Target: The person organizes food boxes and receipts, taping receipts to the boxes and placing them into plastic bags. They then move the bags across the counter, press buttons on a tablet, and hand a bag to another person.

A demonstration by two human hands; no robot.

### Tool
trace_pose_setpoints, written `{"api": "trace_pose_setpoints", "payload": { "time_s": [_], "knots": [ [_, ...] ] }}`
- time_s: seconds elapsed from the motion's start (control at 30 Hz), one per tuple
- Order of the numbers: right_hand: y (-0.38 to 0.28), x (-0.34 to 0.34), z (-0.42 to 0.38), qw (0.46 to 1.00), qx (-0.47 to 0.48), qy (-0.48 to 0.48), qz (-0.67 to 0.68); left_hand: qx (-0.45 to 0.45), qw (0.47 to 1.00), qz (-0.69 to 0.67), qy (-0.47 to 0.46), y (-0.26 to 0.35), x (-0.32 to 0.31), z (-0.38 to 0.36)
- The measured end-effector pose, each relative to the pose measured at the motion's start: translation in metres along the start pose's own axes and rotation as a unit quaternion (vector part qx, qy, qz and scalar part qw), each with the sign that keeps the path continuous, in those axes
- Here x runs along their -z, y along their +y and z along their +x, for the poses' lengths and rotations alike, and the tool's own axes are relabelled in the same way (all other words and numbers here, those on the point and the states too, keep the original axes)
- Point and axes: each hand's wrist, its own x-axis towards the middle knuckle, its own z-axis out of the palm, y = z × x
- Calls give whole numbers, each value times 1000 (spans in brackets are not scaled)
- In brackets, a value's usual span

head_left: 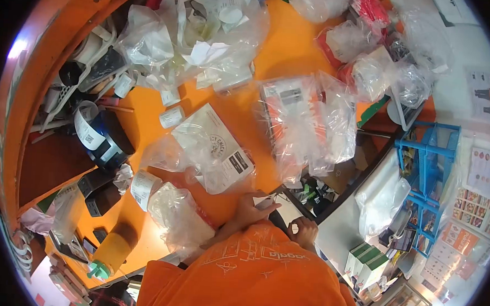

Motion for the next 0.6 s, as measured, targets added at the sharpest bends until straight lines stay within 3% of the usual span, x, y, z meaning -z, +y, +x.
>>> {"api": "trace_pose_setpoints", "payload": {
  "time_s": [0.13,0.2,0.33,0.4,0.47,0.53,0.6],
  "knots": [
    [-1,1,1,1000,-3,-4,-5,-57,998,8,22,-5,-1,1],
    [-3,0,0,1000,-10,-3,-13,-1,1000,14,-11,-10,-1,-3],
    [-3,1,3,999,-2,25,-33,0,1000,5,-7,-3,-1,-1],
    [-1,2,-2,1000,-8,12,-26,-80,996,17,26,18,2,4],
    [8,-6,-8,997,8,53,-55,-94,995,8,38,8,-1,4],
    [13,-8,-10,998,26,42,-23,-107,992,1,59,5,-3,3],
    [7,-1,-3,970,-85,82,215,-107,992,41,45,4,-2,1]
  ]
}}
